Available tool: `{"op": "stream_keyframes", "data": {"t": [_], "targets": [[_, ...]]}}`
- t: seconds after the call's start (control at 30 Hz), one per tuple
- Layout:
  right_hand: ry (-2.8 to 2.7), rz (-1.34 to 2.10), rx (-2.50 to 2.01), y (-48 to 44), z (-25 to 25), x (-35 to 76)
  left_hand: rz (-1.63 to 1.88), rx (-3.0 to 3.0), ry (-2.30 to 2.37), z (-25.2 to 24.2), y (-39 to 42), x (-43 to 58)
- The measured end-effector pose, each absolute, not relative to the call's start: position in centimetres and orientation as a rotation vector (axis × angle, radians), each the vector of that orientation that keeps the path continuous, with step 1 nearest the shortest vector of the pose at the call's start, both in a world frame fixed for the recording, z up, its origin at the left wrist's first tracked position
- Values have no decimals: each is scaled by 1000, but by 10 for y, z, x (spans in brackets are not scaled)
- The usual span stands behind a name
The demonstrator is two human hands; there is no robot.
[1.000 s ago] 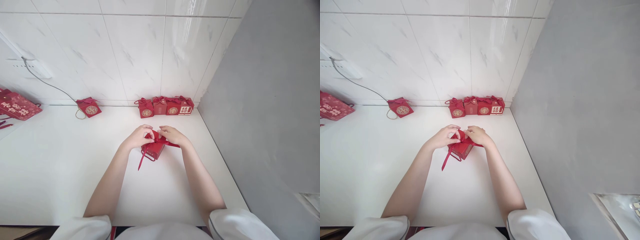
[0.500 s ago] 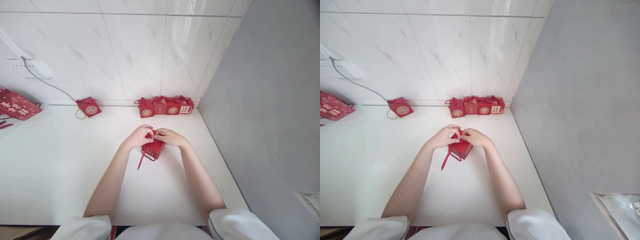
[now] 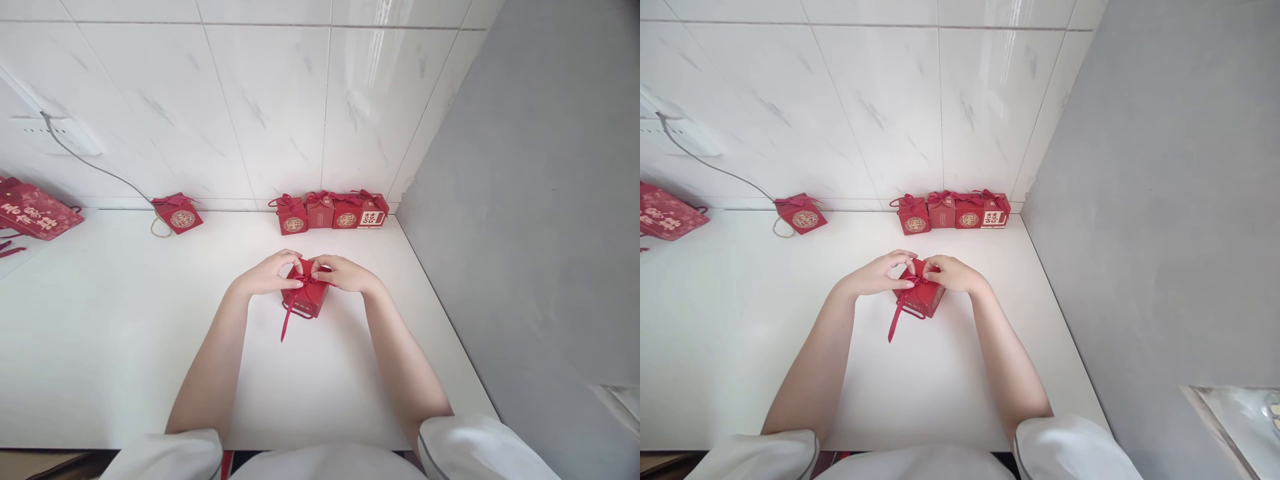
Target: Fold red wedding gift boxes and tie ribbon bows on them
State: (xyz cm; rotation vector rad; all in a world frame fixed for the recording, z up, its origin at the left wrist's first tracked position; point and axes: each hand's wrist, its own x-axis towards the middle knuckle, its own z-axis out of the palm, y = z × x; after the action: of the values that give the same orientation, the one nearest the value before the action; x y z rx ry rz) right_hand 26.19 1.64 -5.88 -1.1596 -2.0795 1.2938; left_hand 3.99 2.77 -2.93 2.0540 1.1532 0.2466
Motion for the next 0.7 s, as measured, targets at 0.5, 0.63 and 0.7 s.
{"op": "stream_keyframes", "data": {"t": [0.5,0.63,0.7], "targets": [[-2155,1279,-1136,16,-60,259,166,2040,1118,-28,28,33],[-2156,1294,-1102,16,-58,262,189,2042,1156,-27,29,31],[-2151,1305,-1099,14,-55,265,166,2059,1166,-27,30,30]]}}
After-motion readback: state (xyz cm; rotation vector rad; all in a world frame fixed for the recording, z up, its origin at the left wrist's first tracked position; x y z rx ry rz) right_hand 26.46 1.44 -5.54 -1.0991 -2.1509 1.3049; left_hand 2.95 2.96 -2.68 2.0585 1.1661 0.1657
